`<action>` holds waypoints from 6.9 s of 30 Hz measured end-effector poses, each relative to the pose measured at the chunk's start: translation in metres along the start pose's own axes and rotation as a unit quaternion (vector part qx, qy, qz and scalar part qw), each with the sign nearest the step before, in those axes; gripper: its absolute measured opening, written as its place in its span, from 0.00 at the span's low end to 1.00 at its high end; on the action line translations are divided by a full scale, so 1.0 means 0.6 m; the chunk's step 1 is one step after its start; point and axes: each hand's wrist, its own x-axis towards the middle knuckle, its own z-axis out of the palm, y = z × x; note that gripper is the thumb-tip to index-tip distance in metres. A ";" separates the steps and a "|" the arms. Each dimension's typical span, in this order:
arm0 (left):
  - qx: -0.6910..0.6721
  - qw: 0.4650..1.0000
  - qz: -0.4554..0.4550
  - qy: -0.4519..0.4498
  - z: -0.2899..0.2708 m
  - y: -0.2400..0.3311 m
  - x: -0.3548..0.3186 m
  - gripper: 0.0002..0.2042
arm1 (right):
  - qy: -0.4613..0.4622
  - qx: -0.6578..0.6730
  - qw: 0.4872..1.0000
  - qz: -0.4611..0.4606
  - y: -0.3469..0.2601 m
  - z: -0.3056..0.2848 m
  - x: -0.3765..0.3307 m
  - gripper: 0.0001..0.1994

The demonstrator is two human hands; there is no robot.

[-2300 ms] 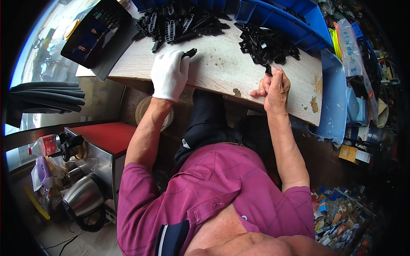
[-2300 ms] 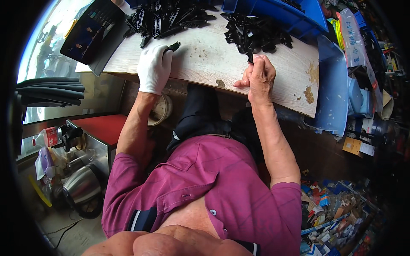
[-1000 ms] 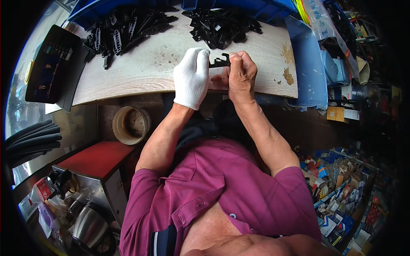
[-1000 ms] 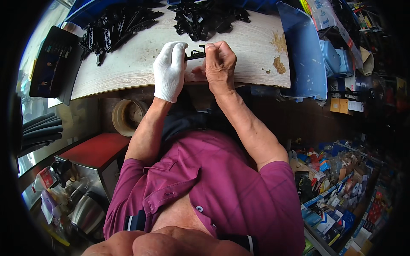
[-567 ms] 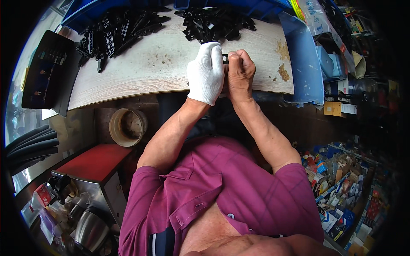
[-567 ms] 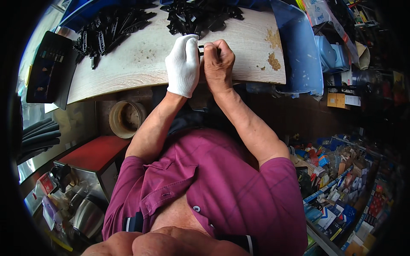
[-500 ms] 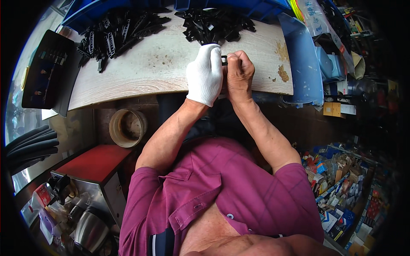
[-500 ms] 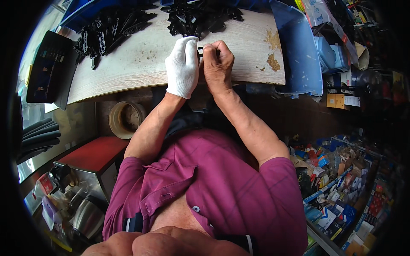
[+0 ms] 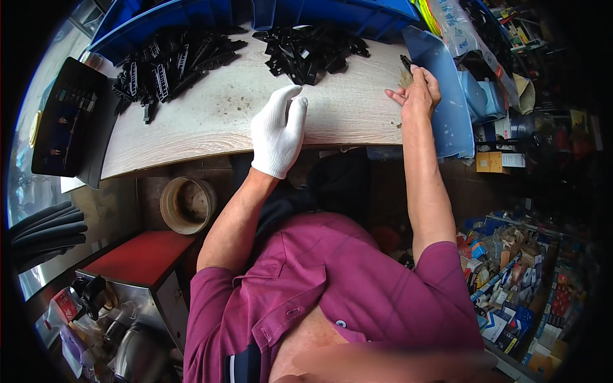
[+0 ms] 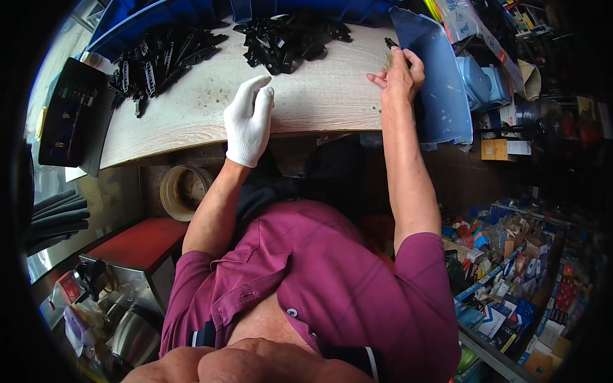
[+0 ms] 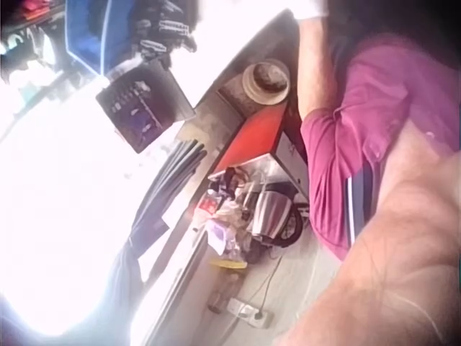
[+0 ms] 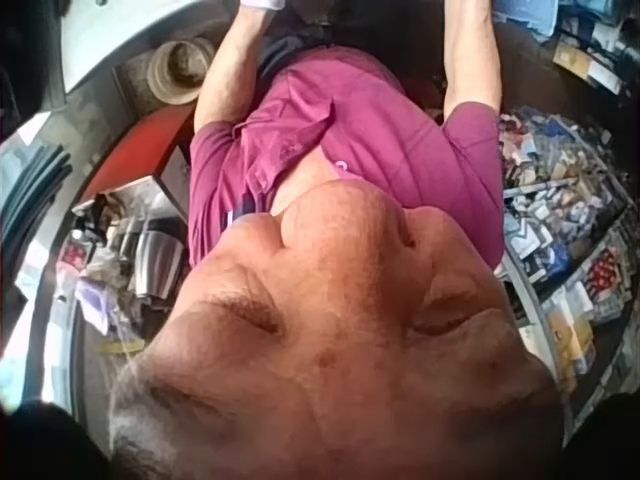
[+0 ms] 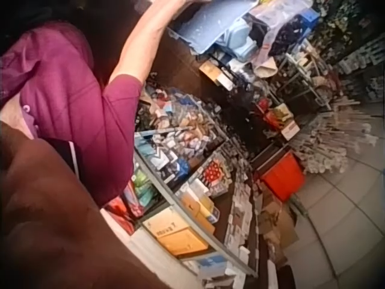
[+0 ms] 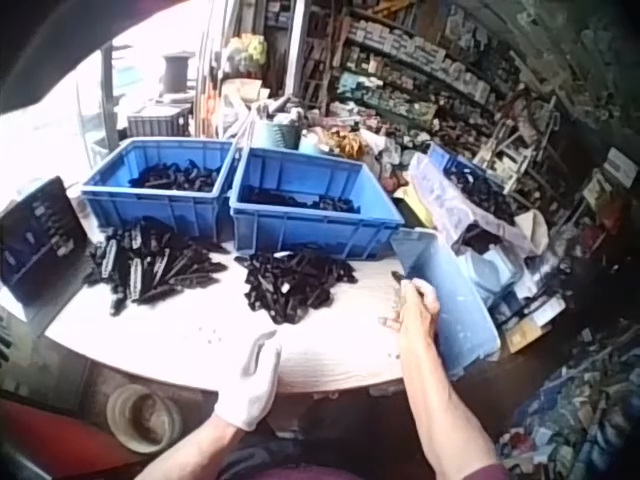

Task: Inspecting and sorting small black plastic components at a workbench.

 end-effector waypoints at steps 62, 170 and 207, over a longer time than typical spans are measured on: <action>0.589 0.784 0.037 0.190 -0.342 -0.122 0.081 0.12 | -0.417 -0.020 0.907 0.052 0.033 0.097 -0.226 0.16; 0.480 0.850 0.130 0.173 -0.181 -0.045 0.079 0.12 | -0.411 0.011 0.905 0.112 0.039 0.112 -0.235 0.16; 0.449 0.876 0.100 0.148 -0.225 -0.084 0.064 0.11 | -0.408 0.054 0.908 0.077 0.043 0.108 -0.244 0.16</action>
